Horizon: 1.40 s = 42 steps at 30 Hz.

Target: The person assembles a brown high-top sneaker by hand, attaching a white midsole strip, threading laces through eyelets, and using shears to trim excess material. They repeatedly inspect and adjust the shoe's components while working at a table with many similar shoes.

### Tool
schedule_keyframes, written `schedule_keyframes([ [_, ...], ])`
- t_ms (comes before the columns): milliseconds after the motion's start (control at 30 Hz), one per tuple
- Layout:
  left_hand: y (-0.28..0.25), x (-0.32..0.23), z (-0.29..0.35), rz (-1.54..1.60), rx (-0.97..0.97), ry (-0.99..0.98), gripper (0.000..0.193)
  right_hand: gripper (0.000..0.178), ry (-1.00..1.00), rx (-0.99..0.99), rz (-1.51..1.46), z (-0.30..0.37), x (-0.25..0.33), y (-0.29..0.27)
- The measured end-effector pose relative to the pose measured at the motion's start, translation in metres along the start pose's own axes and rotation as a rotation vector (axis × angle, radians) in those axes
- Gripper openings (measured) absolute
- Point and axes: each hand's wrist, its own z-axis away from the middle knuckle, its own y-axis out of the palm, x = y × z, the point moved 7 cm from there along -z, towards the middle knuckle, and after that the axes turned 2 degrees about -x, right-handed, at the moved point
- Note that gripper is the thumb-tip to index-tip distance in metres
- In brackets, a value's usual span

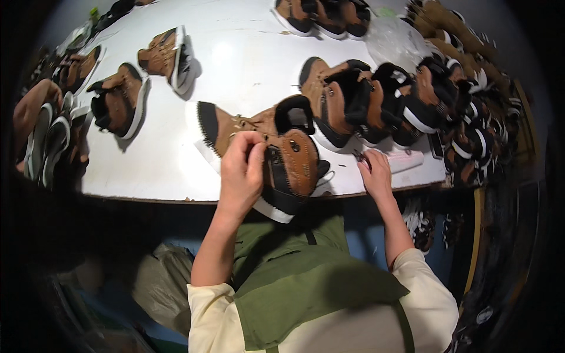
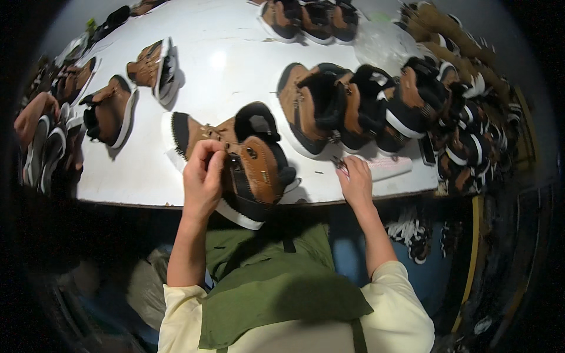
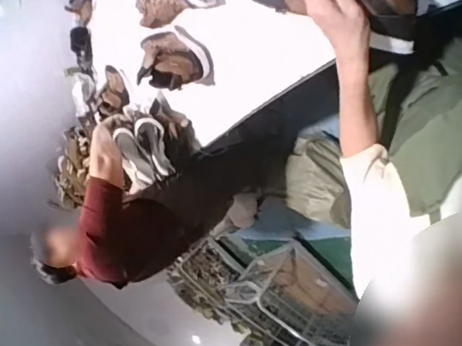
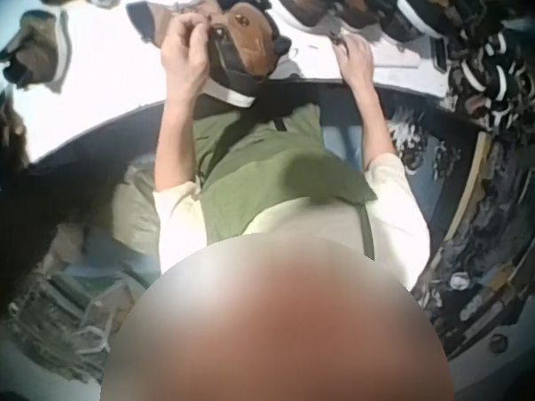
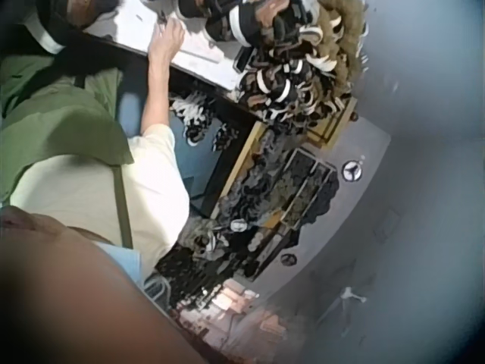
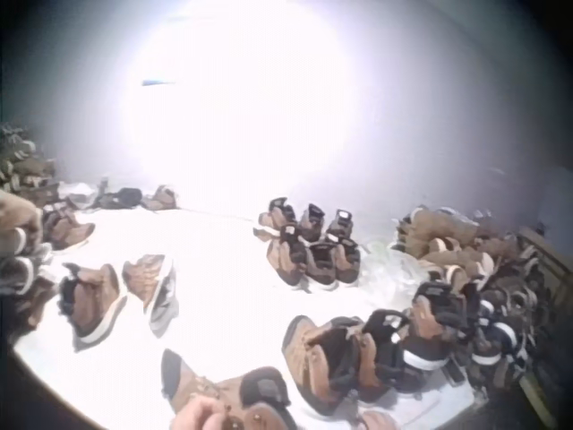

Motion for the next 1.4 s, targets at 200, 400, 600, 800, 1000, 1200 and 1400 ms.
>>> schedule_keyframes([
  [200,0.0,0.015,-0.001,0.149,0.038,-0.109,0.005,0.025,0.073,-0.064,-0.141,-0.009,0.003,-0.025],
  [400,-0.002,0.017,-0.003,0.209,0.049,-0.128,0.005,0.023,0.063,0.091,-0.018,-0.016,0.007,-0.01],
  [600,0.002,0.025,-0.003,0.28,0.055,-0.16,0.005,0.017,-0.086,0.158,0.226,-0.018,-0.001,0.002],
  [800,-0.002,0.023,-0.003,0.32,0.05,-0.187,0.009,0.012,-0.027,0.055,-0.002,-0.035,-0.005,-0.002],
  [1000,-0.002,0.022,-0.006,0.227,0.044,-0.169,0.011,0.02,0.427,0.18,-1.081,-0.046,0.056,-0.039],
  [1200,0.0,0.02,-0.009,0.214,0.078,-0.153,0.008,0.025,-0.069,0.405,-0.694,-0.092,0.183,-0.08],
  [1400,-0.001,0.023,-0.01,0.276,0.109,-0.198,0.009,0.027,-0.472,0.305,-0.237,-0.114,0.239,-0.075],
])
